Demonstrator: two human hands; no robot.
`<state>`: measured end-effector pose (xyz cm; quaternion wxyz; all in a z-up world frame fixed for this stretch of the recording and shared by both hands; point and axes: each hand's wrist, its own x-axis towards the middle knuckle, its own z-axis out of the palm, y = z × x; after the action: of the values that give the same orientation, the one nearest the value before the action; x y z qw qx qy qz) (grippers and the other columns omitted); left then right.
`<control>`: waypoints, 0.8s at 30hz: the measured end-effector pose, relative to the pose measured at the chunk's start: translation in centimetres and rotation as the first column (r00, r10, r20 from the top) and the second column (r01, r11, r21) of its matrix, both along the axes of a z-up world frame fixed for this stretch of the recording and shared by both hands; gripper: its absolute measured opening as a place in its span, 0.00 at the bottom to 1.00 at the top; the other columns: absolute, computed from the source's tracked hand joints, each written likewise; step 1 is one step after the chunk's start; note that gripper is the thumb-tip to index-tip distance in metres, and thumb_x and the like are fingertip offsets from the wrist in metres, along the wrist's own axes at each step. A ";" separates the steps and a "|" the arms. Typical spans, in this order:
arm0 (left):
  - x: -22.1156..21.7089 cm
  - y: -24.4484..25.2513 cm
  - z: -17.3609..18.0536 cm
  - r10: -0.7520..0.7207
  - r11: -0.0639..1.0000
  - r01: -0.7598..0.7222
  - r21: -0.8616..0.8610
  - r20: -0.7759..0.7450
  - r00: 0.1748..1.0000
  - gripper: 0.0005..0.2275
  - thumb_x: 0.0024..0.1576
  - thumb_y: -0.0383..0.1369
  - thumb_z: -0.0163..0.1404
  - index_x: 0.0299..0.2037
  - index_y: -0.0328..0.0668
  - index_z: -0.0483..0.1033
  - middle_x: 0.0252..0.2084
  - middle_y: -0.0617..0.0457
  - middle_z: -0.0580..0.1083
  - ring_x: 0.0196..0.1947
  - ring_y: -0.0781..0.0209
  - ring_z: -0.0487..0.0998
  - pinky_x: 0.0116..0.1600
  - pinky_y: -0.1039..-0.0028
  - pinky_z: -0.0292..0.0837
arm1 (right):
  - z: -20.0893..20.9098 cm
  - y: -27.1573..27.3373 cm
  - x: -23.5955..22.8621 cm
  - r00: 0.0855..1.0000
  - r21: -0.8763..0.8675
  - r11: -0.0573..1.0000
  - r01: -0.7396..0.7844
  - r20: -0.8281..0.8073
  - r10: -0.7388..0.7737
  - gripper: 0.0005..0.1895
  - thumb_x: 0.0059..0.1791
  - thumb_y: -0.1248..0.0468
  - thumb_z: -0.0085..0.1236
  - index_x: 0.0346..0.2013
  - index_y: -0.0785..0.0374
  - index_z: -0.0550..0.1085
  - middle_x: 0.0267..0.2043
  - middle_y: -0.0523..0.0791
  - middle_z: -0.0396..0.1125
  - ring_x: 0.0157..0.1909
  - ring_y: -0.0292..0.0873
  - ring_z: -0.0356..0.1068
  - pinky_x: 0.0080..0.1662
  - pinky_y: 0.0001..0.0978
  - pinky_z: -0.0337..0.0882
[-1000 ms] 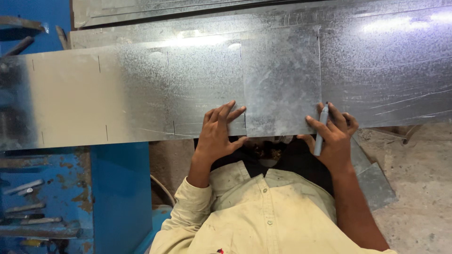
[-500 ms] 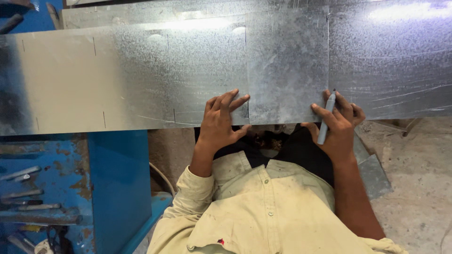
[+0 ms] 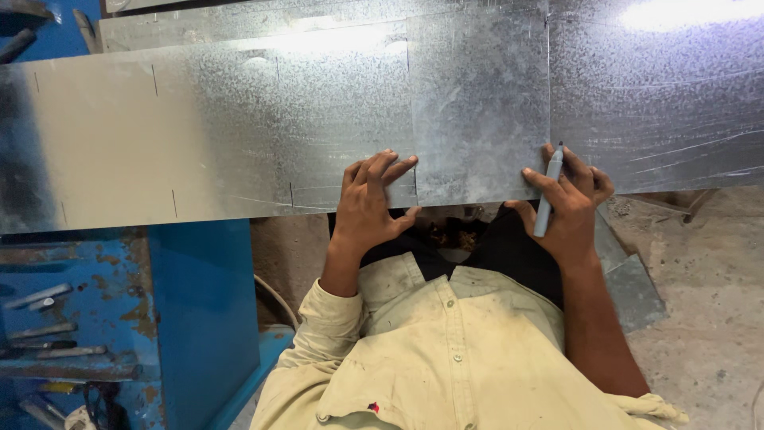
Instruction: The person uses a white marker to draw straight lines on a large, flat metal sheet. They repeatedly position their hands to guide the marker, creating a series of parallel vertical lines across the surface of the sheet. The person works methodically from one side of the sheet to the other, ensuring the lines are evenly spaced.
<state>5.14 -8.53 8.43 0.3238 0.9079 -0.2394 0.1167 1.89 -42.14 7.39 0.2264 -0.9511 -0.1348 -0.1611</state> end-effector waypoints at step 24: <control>-0.1 -0.3 0.4 0.014 1.000 -0.015 0.022 0.039 0.999 0.38 0.49 0.43 0.64 0.65 0.42 0.53 0.61 0.57 0.76 0.65 0.52 0.70 0.69 0.59 0.58 | 0.0 0.2 0.0 1.000 0.012 1.000 0.004 0.022 -0.004 0.24 0.52 0.42 0.66 0.54 0.54 0.79 0.66 0.52 0.71 0.76 0.50 0.59 0.70 0.47 0.42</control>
<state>5.08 -8.78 8.78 0.3081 0.9106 -0.2405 0.1342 1.89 -41.98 7.43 0.2304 -0.9482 -0.1342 -0.1726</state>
